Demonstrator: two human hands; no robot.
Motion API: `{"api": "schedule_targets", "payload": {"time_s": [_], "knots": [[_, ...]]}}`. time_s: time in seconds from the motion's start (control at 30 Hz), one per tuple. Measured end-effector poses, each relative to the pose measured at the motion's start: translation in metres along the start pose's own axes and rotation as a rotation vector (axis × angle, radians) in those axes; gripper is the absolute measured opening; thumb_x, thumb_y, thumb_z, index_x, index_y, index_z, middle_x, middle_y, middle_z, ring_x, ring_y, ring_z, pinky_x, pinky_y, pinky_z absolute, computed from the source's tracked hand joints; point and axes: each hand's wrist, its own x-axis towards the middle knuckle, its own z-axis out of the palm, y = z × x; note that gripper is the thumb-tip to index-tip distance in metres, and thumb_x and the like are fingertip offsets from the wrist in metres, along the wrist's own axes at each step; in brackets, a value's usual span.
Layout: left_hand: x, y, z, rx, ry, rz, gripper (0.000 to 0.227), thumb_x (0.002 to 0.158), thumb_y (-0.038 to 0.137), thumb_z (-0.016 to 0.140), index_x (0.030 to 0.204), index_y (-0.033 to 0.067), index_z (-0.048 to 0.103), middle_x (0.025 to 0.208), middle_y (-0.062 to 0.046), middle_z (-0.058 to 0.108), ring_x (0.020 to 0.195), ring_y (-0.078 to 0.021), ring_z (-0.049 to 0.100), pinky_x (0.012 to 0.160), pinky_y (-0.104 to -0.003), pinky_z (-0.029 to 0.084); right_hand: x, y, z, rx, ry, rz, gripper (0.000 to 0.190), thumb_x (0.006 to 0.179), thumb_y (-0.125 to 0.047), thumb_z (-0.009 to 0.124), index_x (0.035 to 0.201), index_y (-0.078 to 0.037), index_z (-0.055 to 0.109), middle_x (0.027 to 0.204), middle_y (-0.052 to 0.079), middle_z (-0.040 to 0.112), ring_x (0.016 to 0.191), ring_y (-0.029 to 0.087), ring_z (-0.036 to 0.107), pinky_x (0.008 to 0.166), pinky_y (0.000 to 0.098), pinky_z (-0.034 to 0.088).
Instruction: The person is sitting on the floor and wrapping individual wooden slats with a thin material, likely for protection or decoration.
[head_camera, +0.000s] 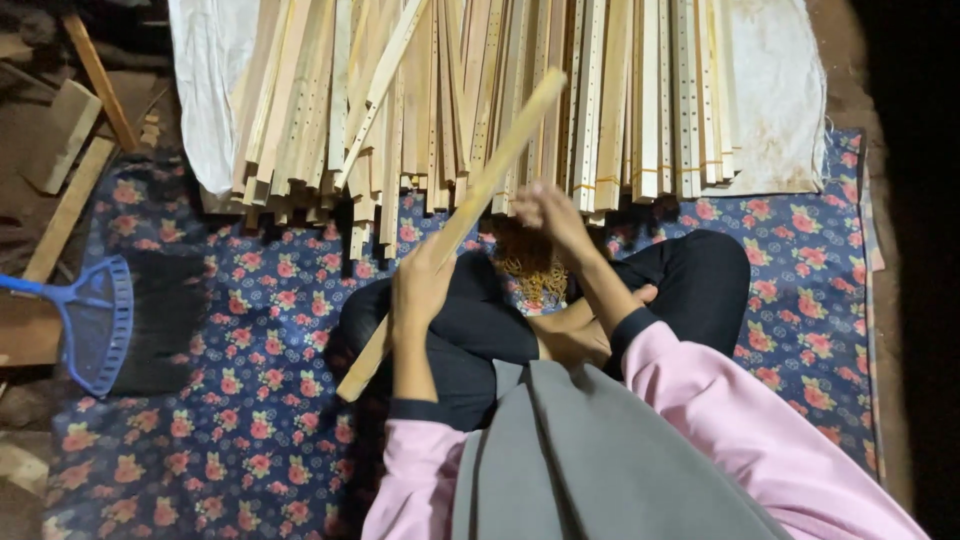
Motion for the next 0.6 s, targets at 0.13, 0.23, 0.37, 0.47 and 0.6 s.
{"api": "schedule_targets", "payload": {"time_s": [0.13, 0.23, 0.37, 0.47, 0.6], "knots": [[-0.042, -0.044, -0.004, 0.024, 0.003, 0.049, 0.042, 0.087, 0.026, 0.075, 0.126, 0.0129, 0.071, 0.110, -0.017, 0.074, 0.102, -0.0410, 0.070, 0.086, -0.049, 0.059, -0.012, -0.037, 0.002, 0.166, 0.098, -0.100, 0.071, 0.114, -0.038, 0.050, 0.163, -0.011, 0.006, 0.154, 0.037, 0.031, 0.136, 0.046, 0.053, 0.115, 0.0549, 0.045], [-0.064, -0.066, -0.008, 0.000, 0.002, 0.081, 0.044, 0.083, 0.019, 0.078, 0.126, 0.0177, 0.073, 0.108, -0.012, 0.075, 0.101, -0.0367, 0.071, 0.084, -0.045, 0.059, -0.026, -0.038, 0.001, 0.156, 0.215, -0.188, 0.067, 0.113, -0.035, 0.056, 0.163, -0.018, 0.014, 0.142, 0.039, 0.041, 0.126, 0.048, 0.061, 0.110, 0.0556, 0.049], [-0.073, -0.078, -0.011, 0.054, 0.004, 0.115, 0.047, 0.079, 0.015, 0.078, 0.125, 0.0179, 0.073, 0.104, -0.010, 0.076, 0.098, -0.0341, 0.071, 0.084, -0.045, 0.058, -0.038, -0.016, -0.008, 0.153, 0.277, -0.151, 0.047, 0.105, -0.018, 0.063, 0.149, -0.010, 0.049, 0.113, 0.011, 0.050, 0.096, 0.026, 0.073, 0.090, 0.0421, 0.067], [-0.062, -0.058, -0.001, 0.109, 0.000, 0.173, 0.047, 0.078, 0.021, 0.082, 0.124, 0.0161, 0.073, 0.101, -0.012, 0.075, 0.097, -0.0341, 0.071, 0.085, -0.044, 0.057, -0.048, -0.006, -0.012, 0.163, 0.318, -0.164, 0.047, 0.102, -0.013, 0.068, 0.146, -0.010, 0.054, 0.111, 0.014, 0.055, 0.088, 0.025, 0.074, 0.083, 0.0444, 0.069], [-0.024, -0.025, 0.049, 0.098, 0.030, 0.294, 0.052, 0.084, 0.035, 0.082, 0.128, 0.0101, 0.069, 0.103, -0.017, 0.074, 0.100, -0.0355, 0.072, 0.088, -0.043, 0.057, -0.065, -0.021, -0.005, 0.127, 0.370, -0.217, 0.045, 0.099, -0.011, 0.072, 0.142, -0.006, 0.058, 0.101, 0.015, 0.064, 0.080, 0.024, 0.075, 0.075, 0.0454, 0.070]]}}
